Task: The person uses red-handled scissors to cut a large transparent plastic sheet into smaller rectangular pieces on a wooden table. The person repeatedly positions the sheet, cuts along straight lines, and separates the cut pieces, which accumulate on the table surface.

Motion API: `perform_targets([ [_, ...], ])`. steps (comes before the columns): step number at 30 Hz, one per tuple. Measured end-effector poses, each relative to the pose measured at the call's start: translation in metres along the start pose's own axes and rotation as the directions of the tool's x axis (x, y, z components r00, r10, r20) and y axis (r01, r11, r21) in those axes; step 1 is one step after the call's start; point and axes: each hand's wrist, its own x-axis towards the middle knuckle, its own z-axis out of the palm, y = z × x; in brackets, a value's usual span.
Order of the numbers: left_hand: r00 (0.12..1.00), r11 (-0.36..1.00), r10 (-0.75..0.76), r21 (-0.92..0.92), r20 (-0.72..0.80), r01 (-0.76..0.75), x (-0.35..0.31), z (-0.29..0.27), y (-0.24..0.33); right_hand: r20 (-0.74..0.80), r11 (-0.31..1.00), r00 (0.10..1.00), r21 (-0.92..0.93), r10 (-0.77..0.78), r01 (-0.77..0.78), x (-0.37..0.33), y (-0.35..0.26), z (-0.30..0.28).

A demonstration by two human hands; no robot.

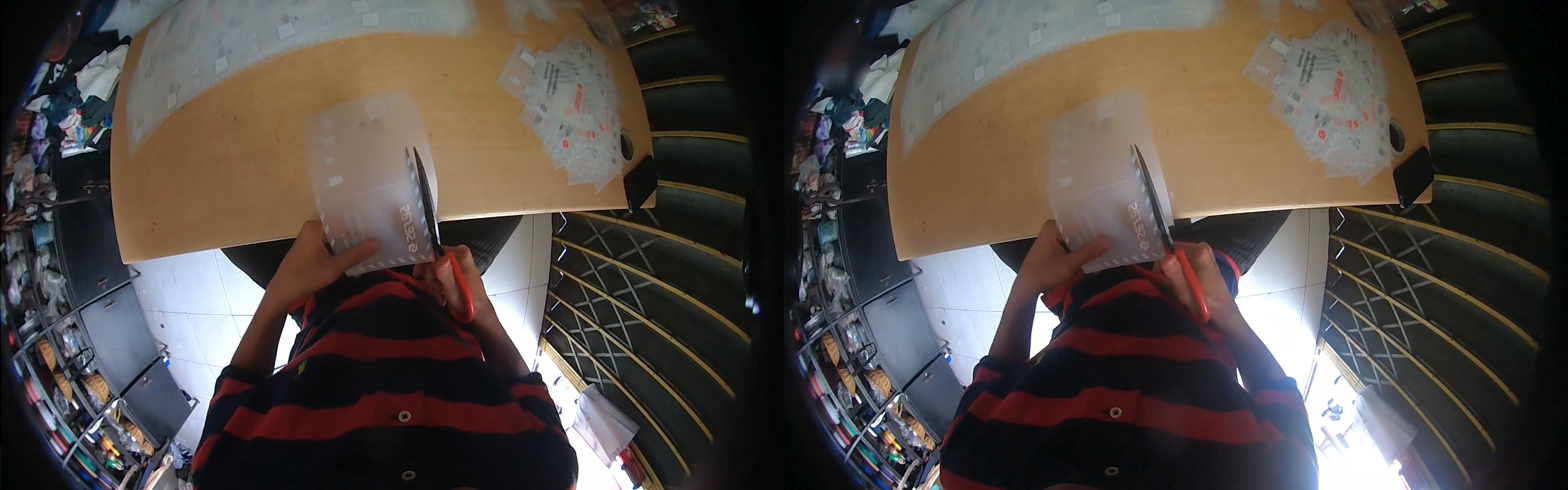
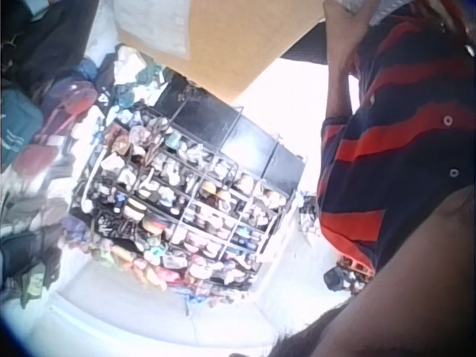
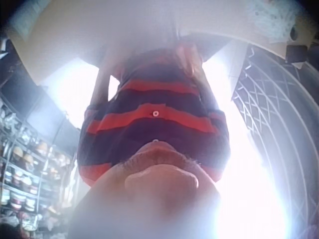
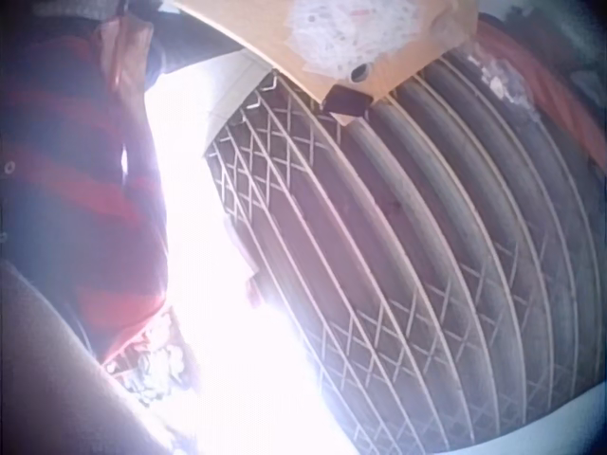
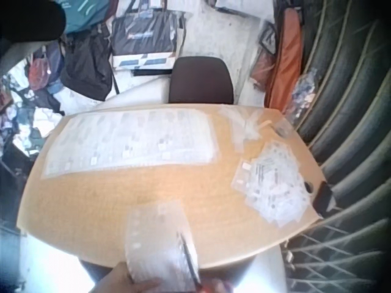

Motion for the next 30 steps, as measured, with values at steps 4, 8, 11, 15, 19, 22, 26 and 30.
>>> perform_targets([
  [4, 0.99, 0.989, 0.14, 0.049, -0.005, -0.139, 0.003, -0.018, -0.012, 0.006, 0.998, 1.0, -0.069, -0.015, 0.015, 0.001, 0.004, -0.001],
  [8, 0.991, 0.992, 0.03, -0.117, -0.133, -0.046, 0.006, -0.025, -0.017, -0.006, 0.99, 0.992, -0.068, -0.123, 0.122, 0.004, 0.013, 0.006],
  [11, 0.972, 0.974, 0.189, -0.097, -0.138, -0.204, 0.005, -0.017, -0.008, 0.009, 0.997, 0.998, -0.052, -0.063, 0.063, 0.002, 0.005, 0.007],
  [15, 0.957, 0.968, 0.235, -0.053, -0.173, -0.247, 0.003, -0.02, -0.014, 0.017, 0.996, 0.997, -0.031, -0.081, 0.081, 0.004, 0.003, 0.008],
  [19, 0.959, 0.96, 0.151, -0.196, -0.241, -0.201, 0.007, -0.021, -0.008, -0.012, 0.99, 0.994, -0.082, -0.113, 0.111, 0.003, 0.013, 0.01],
  [22, 0.948, 0.952, 0.124, -0.236, -0.293, -0.197, 0.013, -0.016, -0.002, 0.021, 0.996, 0.998, -0.064, -0.063, 0.064, 0.003, 0.01, 0.01],
  [26, 0.933, 0.962, 0.154, -0.165, -0.325, -0.217, 0.015, -0.012, -0.007, 0.032, 0.999, 0.999, -0.025, -0.035, 0.036, 0.003, 0.011, 0.011],
  [30, 0.894, 0.955, 0.251, -0.058, -0.37, -0.292, 0.017, -0.01, -0.014, 0.044, 0.998, 0.997, 0.002, 0.07, -0.07, -0.001, 0.017, 0.009],
])
